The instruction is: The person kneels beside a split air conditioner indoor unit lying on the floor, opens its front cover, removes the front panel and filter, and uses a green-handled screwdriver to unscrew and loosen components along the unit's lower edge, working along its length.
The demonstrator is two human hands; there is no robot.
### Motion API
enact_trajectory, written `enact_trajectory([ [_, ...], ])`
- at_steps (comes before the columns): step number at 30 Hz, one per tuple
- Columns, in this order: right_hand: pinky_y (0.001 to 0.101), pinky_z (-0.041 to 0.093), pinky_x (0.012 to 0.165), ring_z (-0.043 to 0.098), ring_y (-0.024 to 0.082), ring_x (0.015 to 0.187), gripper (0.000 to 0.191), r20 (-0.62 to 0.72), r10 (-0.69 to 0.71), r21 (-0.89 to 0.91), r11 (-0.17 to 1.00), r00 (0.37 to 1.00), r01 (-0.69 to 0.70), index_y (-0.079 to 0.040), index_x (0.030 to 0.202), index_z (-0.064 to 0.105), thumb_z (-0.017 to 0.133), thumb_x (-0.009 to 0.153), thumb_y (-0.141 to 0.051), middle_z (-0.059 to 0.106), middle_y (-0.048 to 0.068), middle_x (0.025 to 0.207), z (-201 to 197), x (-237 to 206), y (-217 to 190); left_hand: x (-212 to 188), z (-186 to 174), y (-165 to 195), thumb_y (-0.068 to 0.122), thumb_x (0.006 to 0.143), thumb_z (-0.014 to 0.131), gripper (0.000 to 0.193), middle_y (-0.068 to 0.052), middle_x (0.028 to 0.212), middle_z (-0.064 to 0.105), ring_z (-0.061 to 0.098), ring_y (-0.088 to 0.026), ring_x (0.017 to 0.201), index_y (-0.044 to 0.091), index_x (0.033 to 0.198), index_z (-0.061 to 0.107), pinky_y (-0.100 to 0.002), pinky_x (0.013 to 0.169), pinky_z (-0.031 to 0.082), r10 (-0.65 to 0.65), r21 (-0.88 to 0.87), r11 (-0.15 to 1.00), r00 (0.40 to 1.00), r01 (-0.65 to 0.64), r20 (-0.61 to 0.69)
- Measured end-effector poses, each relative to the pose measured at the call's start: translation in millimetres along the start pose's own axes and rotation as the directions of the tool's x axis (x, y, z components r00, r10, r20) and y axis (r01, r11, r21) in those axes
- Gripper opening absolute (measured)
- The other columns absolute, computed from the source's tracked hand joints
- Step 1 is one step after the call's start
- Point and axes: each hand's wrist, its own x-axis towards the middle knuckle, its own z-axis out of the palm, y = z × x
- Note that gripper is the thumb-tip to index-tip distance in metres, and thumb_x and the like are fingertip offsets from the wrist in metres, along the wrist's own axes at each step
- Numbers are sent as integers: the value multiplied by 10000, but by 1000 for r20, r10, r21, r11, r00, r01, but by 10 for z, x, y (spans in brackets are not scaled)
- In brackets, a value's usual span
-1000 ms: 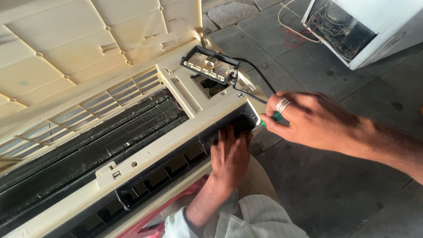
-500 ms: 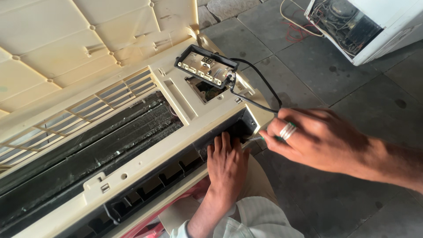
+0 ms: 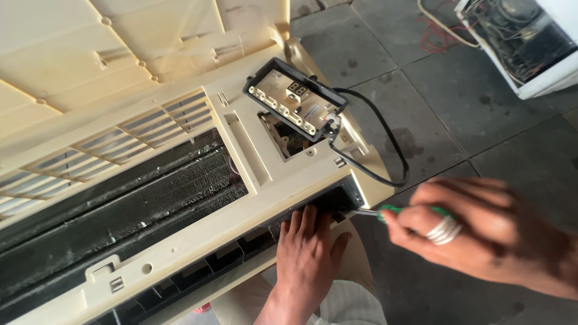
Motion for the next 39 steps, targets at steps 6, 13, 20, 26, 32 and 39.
enact_trajectory([
  [6, 291, 467, 477, 629, 131, 545, 296, -83, 49, 76, 996, 995, -43, -105, 827, 593, 886, 813, -149, 606, -16, 645, 49, -86, 195, 14, -7, 30, 310, 877, 727, 385, -163, 1090, 598, 567, -342, 1047, 12, 1114, 663, -462, 832, 454, 8, 60, 998, 1000, -8, 11],
  [13, 314, 488, 494, 612, 145, 532, 260, -49, -12, 62, 998, 999, 15, -103, 845, 627, 867, 787, -184, 583, -24, 629, 72, -26, 257, 48, -37, 48, 283, 894, 712, 314, -148, 1073, 577, 557, -331, 1020, 37, 1084, 662, -461, 842, 443, -19, 52, 999, 999, 17, 50],
  [20, 316, 458, 471, 596, 135, 546, 275, 21, -70, 116, 991, 997, 67, -109, 813, 599, 866, 823, -174, 556, -13, 659, 42, 91, 272, 53, -44, 43, 260, 915, 691, 216, -141, 1052, 573, 560, -324, 996, 84, 1039, 671, -463, 819, 441, -46, 39, 998, 992, 42, 119],
  [26, 345, 507, 487, 606, 158, 560, 302, 27, -201, 101, 975, 979, 197, -95, 909, 549, 843, 887, -156, 564, 10, 686, 8, 128, 183, 60, -41, 44, 271, 901, 697, 254, -143, 1064, 572, 564, -321, 998, 64, 1046, 667, -463, 819, 443, -47, 62, 997, 992, 40, 118],
  [32, 380, 506, 487, 603, 196, 552, 304, 42, -218, 31, 976, 975, 217, -85, 1043, 563, 806, 871, -149, 562, 19, 681, -49, 186, 64, 53, -38, 46, 275, 898, 699, 299, -152, 1081, 571, 563, -322, 1011, 41, 1080, 662, -456, 813, 444, -38, 80, 996, 993, 29, 115],
  [39, 378, 549, 545, 633, 214, 579, 262, -20, -163, 9, 987, 986, 163, -79, 937, 590, 834, 855, -126, 578, 48, 696, -10, 163, -6, 50, -17, 63, 287, 909, 693, 321, -162, 1086, 565, 555, -327, 1027, 22, 1084, 652, -461, 833, 443, -30, 132, 991, 994, 16, 107],
])
